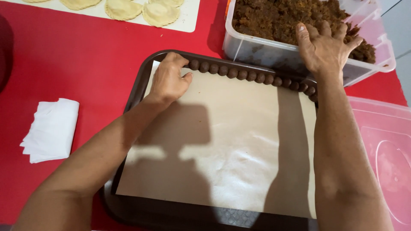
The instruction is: Rolling small portions of food filling into balls and arranging them on a tray.
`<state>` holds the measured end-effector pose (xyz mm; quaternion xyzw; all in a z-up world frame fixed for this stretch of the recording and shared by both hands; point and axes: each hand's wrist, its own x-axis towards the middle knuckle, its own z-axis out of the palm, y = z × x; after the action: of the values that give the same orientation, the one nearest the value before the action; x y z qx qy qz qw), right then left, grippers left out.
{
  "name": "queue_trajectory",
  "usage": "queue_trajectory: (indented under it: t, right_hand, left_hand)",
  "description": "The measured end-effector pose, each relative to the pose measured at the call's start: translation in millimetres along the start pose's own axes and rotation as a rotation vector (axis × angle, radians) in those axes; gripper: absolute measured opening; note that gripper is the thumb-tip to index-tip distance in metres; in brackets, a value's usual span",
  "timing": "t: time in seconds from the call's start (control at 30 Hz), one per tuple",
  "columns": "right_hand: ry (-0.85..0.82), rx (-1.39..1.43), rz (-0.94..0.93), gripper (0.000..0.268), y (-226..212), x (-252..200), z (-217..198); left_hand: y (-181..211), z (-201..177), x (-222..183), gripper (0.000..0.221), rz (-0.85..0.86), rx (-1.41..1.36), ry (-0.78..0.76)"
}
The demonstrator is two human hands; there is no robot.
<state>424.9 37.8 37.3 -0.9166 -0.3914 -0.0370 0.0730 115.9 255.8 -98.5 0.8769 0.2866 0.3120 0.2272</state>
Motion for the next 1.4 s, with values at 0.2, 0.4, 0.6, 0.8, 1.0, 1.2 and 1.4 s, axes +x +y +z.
queue_trajectory:
  t: [0.2, 0.4, 0.6, 0.8, 1.0, 1.2, 1.4]
  right_hand:
    - [-0.006, -0.014, 0.010, 0.098, 0, 3, 1]
    - [-0.013, -0.067, 0.031, 0.089, 1, 6, 2]
    - [0.014, -0.066, 0.018, 0.082, 0, 5, 1]
    - [0.038, -0.004, -0.018, 0.087, 14, 8, 0]
    - [0.448, 0.904, -0.454, 0.021, 71, 1, -8]
    - [0.563, 0.804, 0.054, 0.067, 146, -39, -34]
    - [0.476, 0.772, 0.419, 0.038, 176, -61, -36]
  left_hand:
    - [-1, 2, -2, 0.043, 0.212, 0.102, -0.002]
    - [-11, -14, 6, 0.023, 0.215, -0.168, 0.234]
    - [2, -68, -24, 0.017, 0.256, -0.229, 0.289]
    - [-14, -62, -54, 0.017, -0.079, -0.479, 0.179]
    - [-19, -56, -54, 0.014, 0.005, -0.452, 0.222]
    - [-11, -68, -51, 0.018, -0.203, -0.537, 0.193]
    - [1, -82, -53, 0.017, -0.373, -0.821, 0.213]
